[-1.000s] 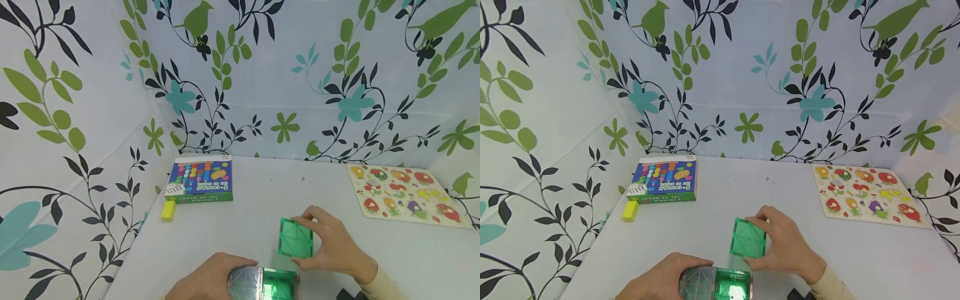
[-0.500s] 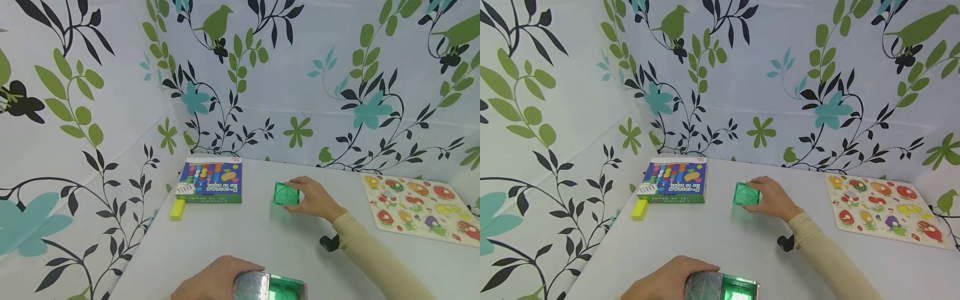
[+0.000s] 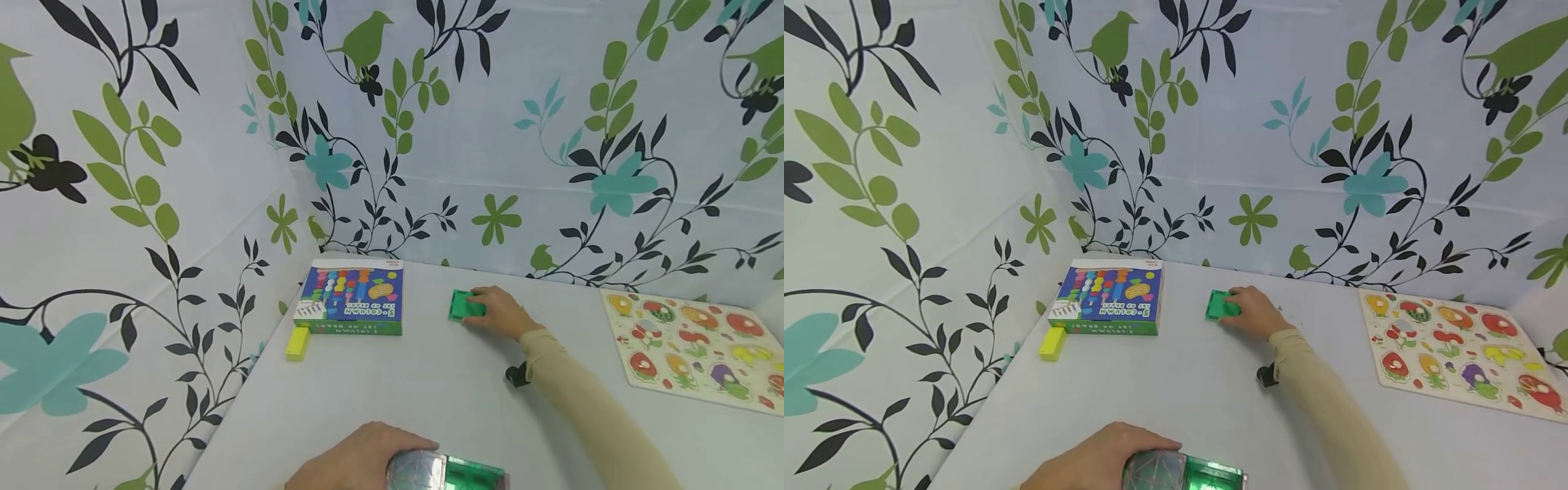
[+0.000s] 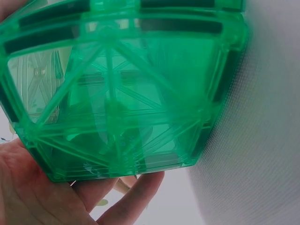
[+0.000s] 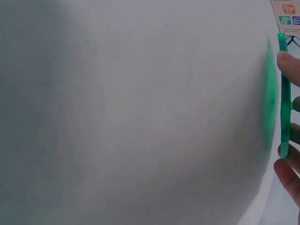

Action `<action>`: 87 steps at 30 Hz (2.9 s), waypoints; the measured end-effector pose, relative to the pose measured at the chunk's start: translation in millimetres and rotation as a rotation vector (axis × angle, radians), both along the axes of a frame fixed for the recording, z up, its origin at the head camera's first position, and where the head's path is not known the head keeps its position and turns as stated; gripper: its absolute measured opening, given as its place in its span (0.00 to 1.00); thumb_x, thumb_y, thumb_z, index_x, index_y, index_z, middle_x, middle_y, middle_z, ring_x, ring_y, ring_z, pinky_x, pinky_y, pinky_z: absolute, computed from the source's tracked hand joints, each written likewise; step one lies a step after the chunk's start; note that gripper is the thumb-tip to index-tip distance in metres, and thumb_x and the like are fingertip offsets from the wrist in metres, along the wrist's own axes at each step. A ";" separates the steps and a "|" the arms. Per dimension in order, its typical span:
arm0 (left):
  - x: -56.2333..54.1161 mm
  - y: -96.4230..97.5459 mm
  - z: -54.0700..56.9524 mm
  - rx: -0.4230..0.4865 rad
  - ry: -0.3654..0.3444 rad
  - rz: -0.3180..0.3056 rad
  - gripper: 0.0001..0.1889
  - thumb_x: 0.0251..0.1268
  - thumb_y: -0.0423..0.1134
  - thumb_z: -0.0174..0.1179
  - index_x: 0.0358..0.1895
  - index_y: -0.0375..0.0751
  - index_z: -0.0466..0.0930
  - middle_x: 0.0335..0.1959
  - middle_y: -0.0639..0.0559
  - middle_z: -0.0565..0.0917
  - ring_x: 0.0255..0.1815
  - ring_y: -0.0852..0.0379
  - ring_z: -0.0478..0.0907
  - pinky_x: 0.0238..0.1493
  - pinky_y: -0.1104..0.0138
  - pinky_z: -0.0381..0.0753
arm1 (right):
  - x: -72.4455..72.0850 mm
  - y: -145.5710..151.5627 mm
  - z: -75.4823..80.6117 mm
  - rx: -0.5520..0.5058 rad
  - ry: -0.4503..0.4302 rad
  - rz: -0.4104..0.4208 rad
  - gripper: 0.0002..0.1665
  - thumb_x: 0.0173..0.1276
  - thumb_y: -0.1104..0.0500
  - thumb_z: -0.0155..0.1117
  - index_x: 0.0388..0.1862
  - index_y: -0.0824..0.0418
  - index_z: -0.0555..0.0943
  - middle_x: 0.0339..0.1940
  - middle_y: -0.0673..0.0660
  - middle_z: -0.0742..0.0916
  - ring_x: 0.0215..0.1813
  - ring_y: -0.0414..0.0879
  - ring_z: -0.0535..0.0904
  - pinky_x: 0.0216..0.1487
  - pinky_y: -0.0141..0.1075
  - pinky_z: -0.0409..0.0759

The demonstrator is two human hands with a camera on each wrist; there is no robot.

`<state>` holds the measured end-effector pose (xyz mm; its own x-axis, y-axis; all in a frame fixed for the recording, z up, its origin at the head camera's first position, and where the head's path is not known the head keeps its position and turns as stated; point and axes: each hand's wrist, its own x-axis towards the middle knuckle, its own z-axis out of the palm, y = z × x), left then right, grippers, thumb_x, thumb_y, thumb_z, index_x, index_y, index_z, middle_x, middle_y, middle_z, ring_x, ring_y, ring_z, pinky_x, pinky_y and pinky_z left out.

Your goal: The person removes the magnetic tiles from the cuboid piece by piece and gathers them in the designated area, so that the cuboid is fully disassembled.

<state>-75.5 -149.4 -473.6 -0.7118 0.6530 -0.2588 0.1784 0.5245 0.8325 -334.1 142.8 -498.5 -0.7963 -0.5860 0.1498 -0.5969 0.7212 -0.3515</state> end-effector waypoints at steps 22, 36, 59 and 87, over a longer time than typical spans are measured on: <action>5.7 1.8 -1.7 -0.019 0.030 -0.015 0.36 0.52 0.60 0.76 0.68 0.71 0.76 0.59 0.73 0.83 0.56 0.75 0.78 0.53 0.66 0.87 | 2.8 -8.3 -19.1 0.090 0.015 -0.033 0.33 0.72 0.46 0.67 0.70 0.61 0.77 0.77 0.68 0.72 0.77 0.67 0.68 0.74 0.63 0.69; 8.8 1.2 -1.4 -0.064 0.006 0.012 0.38 0.47 0.63 0.77 0.66 0.75 0.75 0.59 0.74 0.82 0.55 0.74 0.77 0.53 0.63 0.88 | 42.3 9.0 1.3 -0.004 0.083 -0.023 0.37 0.70 0.45 0.70 0.74 0.57 0.75 0.78 0.65 0.72 0.78 0.66 0.67 0.70 0.68 0.69; 0.2 -1.4 -0.7 0.057 0.112 -0.048 0.41 0.44 0.62 0.79 0.68 0.69 0.76 0.57 0.74 0.83 0.54 0.75 0.77 0.51 0.73 0.81 | 251.1 76.9 1.6 -0.320 -0.123 -0.001 0.49 0.55 0.44 0.82 0.75 0.47 0.72 0.68 0.48 0.83 0.68 0.27 0.74 0.59 0.32 0.82; 2.1 0.1 -2.4 0.077 0.041 -0.014 0.39 0.44 0.64 0.77 0.66 0.72 0.76 0.55 0.72 0.84 0.52 0.72 0.79 0.50 0.73 0.83 | 294.3 44.4 -40.2 -0.666 0.025 0.185 0.33 0.74 0.45 0.64 0.73 0.57 0.75 0.50 0.49 0.84 0.51 0.35 0.81 0.39 0.28 0.84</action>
<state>-73.4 -149.3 -476.0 -0.7114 0.6798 -0.1781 0.2202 0.4563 0.8622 -39.8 187.2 -538.6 -0.6839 -0.4886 0.5418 -0.7028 0.2420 -0.6689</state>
